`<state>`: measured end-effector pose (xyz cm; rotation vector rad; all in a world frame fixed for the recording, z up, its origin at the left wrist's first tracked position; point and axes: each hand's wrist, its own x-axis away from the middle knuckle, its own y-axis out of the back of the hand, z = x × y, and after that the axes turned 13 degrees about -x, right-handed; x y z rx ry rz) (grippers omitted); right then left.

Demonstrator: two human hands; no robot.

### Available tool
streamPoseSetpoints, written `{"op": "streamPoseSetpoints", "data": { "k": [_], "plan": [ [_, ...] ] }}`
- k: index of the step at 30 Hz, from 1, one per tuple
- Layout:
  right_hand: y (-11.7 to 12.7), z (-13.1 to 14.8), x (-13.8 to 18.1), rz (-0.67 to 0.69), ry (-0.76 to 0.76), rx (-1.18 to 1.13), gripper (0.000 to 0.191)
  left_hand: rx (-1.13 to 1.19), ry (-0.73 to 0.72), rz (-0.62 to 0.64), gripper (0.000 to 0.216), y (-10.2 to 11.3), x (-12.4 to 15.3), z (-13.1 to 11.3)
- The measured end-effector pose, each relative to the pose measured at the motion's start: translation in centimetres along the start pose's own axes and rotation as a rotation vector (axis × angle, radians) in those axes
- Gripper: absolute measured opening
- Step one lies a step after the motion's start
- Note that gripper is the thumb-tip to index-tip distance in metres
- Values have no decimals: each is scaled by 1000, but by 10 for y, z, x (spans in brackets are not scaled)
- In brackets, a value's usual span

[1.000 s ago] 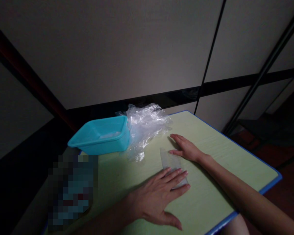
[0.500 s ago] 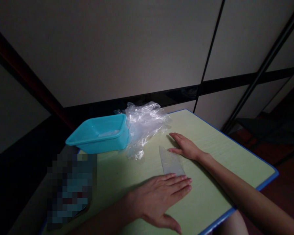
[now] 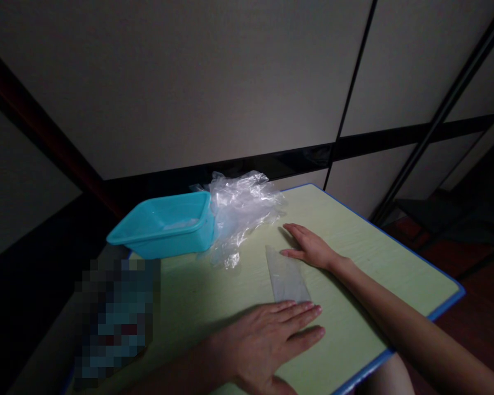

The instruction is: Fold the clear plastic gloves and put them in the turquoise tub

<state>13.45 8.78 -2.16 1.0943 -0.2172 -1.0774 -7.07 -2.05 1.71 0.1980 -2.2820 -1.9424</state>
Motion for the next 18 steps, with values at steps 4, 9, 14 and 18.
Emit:
{"op": "streamPoseSetpoints", "data": {
  "k": [4, 9, 14, 18],
  "plan": [
    [1, 0, 0, -1, 4, -5, 64, -9, -38, 10, 60, 2, 0, -6],
    [1, 0, 0, 1, -4, -16, 64, -64, -45, 2, 42, 12, 0, -13],
    [1, 0, 0, -8, 6, -28, 64, -146, -85, -141, 35, 5, 1, -15],
    [1, 0, 0, -10, 15, -27, 65, -82, 254, -464, 21, -11, 2, -5]
  ]
}}
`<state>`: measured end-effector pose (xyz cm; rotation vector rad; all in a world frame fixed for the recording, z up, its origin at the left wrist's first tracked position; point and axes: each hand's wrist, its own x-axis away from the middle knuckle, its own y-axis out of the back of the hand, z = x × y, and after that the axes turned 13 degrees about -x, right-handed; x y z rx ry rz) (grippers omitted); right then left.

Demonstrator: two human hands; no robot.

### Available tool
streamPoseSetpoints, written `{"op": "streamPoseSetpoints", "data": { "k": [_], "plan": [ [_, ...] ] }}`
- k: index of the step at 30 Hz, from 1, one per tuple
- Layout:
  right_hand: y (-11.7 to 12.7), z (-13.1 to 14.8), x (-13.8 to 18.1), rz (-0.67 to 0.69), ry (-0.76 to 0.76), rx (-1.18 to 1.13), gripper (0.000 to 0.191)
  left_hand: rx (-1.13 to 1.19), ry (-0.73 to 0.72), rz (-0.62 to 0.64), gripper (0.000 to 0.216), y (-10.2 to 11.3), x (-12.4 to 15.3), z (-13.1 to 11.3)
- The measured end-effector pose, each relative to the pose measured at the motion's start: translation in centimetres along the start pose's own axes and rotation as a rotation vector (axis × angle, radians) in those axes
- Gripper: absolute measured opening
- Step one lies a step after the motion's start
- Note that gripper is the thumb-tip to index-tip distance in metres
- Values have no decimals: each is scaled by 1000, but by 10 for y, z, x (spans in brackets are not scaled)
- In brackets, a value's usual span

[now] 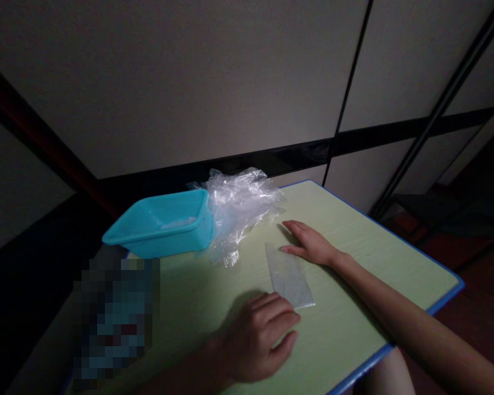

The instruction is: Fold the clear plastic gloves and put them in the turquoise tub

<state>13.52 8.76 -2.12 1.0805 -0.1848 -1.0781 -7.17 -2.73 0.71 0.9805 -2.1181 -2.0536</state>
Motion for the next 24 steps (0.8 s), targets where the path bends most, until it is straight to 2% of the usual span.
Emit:
{"op": "streamPoseSetpoints", "data": {
  "k": [3, 8, 14, 24],
  "plan": [
    [1, 0, 0, -2, 6, 4, 65, 29, 232, -88, 19, -7, 0, 12],
    [2, 0, 0, 20, 29, -6, 63, 103, 338, 37, 12, -11, -2, 25],
    [2, -1, 0, 7, 12, -18, 64, 89, 374, 109, 9, -11, -2, 25],
    [1, 1, 1, -14, -22, -35, 59, 107, 394, 118, 10, -13, -2, 25]
  ]
}}
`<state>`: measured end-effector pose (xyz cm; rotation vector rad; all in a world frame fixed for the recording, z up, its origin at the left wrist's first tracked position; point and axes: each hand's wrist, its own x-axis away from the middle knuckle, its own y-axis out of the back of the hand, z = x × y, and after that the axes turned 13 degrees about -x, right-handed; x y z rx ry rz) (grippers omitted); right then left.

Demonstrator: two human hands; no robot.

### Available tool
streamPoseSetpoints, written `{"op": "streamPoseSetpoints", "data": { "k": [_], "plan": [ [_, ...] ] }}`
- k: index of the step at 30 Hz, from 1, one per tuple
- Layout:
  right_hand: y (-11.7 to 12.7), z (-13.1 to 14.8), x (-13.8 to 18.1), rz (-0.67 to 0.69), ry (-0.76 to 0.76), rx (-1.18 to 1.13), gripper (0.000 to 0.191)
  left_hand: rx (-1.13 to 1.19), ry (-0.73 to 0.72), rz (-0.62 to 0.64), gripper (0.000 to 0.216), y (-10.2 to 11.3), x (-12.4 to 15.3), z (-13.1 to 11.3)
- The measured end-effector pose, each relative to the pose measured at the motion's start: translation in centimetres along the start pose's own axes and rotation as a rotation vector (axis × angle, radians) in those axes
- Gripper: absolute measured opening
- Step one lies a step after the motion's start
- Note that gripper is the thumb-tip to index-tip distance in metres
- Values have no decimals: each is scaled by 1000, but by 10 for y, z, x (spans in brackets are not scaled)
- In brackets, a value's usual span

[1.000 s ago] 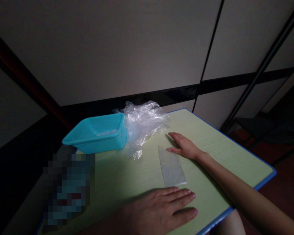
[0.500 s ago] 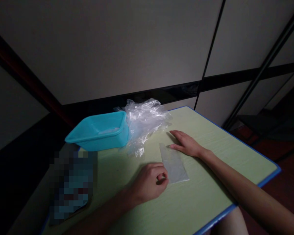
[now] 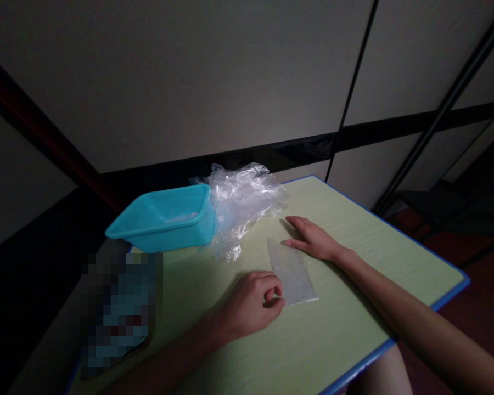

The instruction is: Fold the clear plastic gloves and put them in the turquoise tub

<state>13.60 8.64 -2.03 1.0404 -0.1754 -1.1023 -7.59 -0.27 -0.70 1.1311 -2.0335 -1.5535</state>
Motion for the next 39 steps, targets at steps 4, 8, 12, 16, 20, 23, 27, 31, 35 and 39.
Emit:
{"op": "streamPoseSetpoints", "data": {
  "k": [4, 8, 12, 16, 20, 23, 27, 31, 35, 39],
  "plan": [
    [0, 0, 0, -18, -6, -21, 56, 71, 45, 25, 7, 1, -2, 0],
    [1, -2, 0, -69, -3, -89, 48, 262, 147, 84, 6, 3, -6, 6],
    [3, -1, 1, -79, 11, -133, 44, 332, 24, 77, 9, 8, -8, 15],
    [5, 1, 3, -82, 33, -133, 39, 236, -208, 114, 16, 12, -4, 18],
    [7, 2, 4, -65, 56, -110, 38, 202, -273, 95, 15, 12, -1, 17],
    [7, 3, 4, -48, 55, -107, 37, 197, -285, 92, 20, 12, 0, 17],
    [8, 4, 4, -49, 59, -102, 38, 186, -292, 123, 26, 11, 0, 18],
    [7, 3, 4, -46, 70, -95, 37, 185, -291, 138, 28, 10, 0, 18],
    [7, 2, 2, -47, 88, -107, 36, 187, -306, 159, 31, 9, -1, 19],
    [14, 15, 6, -51, 150, -137, 28, 183, -298, 133, 32, 11, -2, 18]
  ]
}}
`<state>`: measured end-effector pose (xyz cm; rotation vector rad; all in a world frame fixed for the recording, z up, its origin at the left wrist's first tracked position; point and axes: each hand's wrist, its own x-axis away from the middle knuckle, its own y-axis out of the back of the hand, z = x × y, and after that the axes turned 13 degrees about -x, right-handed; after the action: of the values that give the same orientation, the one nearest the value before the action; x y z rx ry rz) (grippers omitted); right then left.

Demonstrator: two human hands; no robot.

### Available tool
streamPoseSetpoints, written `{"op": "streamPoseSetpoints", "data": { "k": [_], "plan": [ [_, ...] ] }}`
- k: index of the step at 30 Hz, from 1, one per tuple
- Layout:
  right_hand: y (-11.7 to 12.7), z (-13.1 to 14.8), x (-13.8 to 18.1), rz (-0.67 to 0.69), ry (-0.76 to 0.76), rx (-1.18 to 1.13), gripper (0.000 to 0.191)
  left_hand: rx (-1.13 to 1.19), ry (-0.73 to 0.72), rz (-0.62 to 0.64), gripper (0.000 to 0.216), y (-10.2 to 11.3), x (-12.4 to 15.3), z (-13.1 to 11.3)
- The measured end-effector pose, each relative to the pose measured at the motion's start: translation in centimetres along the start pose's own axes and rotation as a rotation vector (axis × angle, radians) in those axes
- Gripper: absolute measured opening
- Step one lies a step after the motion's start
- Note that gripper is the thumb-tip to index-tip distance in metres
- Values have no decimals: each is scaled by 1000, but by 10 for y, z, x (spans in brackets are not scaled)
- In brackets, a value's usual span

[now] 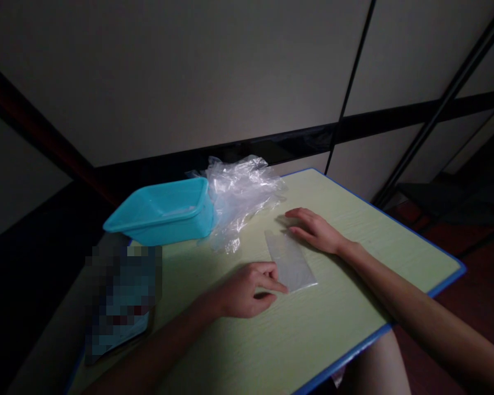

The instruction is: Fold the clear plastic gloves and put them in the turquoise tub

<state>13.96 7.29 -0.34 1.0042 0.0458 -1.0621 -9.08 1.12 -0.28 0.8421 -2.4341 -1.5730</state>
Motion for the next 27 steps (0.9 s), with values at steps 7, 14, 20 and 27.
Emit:
{"op": "streamPoseSetpoints", "data": {
  "k": [7, 14, 20, 27],
  "plan": [
    [5, 68, 43, 155, 152, -133, 22, -4, -29, -170, 38, 3, -4, -3],
    [0, 83, 78, 366, 122, -64, 29, -37, 11, -63, 43, 2, -3, -3],
    [-5, 85, 77, 476, 53, 40, 42, -39, 12, -57, 39, 0, -4, -1],
    [-7, 85, 78, 498, 18, 61, 43, -48, 73, -48, 41, 0, -5, -3]
  ]
}}
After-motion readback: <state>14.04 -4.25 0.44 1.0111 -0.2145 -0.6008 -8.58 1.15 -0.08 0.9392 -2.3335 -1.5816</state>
